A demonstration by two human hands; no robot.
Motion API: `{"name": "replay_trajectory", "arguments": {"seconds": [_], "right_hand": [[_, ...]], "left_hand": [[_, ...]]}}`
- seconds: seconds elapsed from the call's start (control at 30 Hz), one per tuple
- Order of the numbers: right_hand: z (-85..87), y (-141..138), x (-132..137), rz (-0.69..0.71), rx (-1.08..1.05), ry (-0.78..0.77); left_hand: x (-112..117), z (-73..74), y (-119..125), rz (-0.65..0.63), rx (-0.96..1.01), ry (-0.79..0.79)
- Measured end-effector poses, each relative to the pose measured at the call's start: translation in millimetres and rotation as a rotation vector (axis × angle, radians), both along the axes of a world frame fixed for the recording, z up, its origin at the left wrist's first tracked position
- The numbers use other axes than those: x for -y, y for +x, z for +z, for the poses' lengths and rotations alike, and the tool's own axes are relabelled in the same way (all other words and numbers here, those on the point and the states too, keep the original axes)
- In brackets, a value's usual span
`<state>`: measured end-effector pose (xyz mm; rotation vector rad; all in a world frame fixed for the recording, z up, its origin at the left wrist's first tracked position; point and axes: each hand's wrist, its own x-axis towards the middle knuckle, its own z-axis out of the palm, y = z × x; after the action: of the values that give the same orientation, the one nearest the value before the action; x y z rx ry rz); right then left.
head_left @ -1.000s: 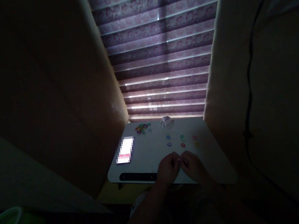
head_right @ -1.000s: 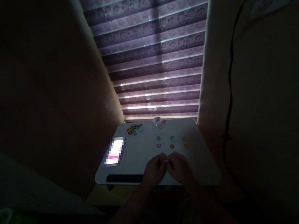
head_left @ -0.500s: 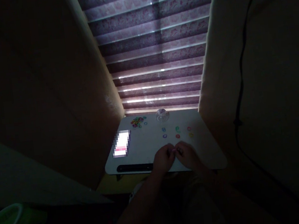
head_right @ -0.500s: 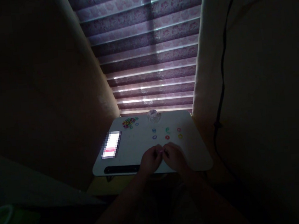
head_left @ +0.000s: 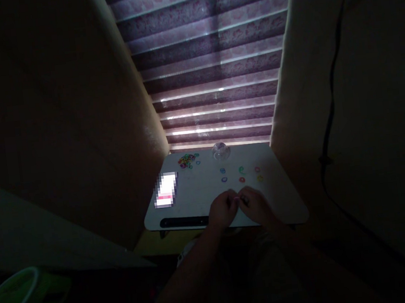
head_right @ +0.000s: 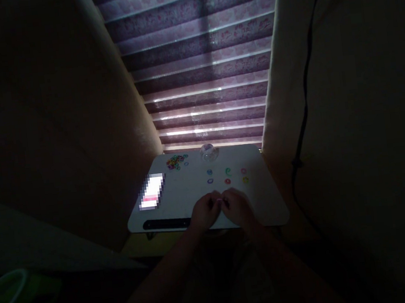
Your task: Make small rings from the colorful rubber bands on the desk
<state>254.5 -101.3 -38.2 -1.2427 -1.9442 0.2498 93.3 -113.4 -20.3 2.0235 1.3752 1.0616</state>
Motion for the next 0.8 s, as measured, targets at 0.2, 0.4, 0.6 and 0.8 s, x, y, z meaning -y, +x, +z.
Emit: {"name": "replay_trajectory", "arguments": {"seconds": [0.2, 0.4, 0.6, 0.8], "right_hand": [[1.6, -0.3, -0.2, 0.023, 0.000, 0.002], [2.6, 0.0, -0.3, 0.012, 0.000, -0.015], [2.5, -0.4, -0.7, 0.037, -0.048, -0.040], [0.0, -1.3, -2.8, 0.015, -0.026, -0.026]], "left_hand": [[-0.5, 1.7, -0.5, 0.016, 0.041, -0.036], [-2.1, 0.6, -0.4, 0.026, 0.038, -0.037], [-1.3, 0.7, -0.8, 0.025, 0.028, -0.039], [-1.2, 1.5, -1.7, -0.001, 0.019, -0.041]]}}
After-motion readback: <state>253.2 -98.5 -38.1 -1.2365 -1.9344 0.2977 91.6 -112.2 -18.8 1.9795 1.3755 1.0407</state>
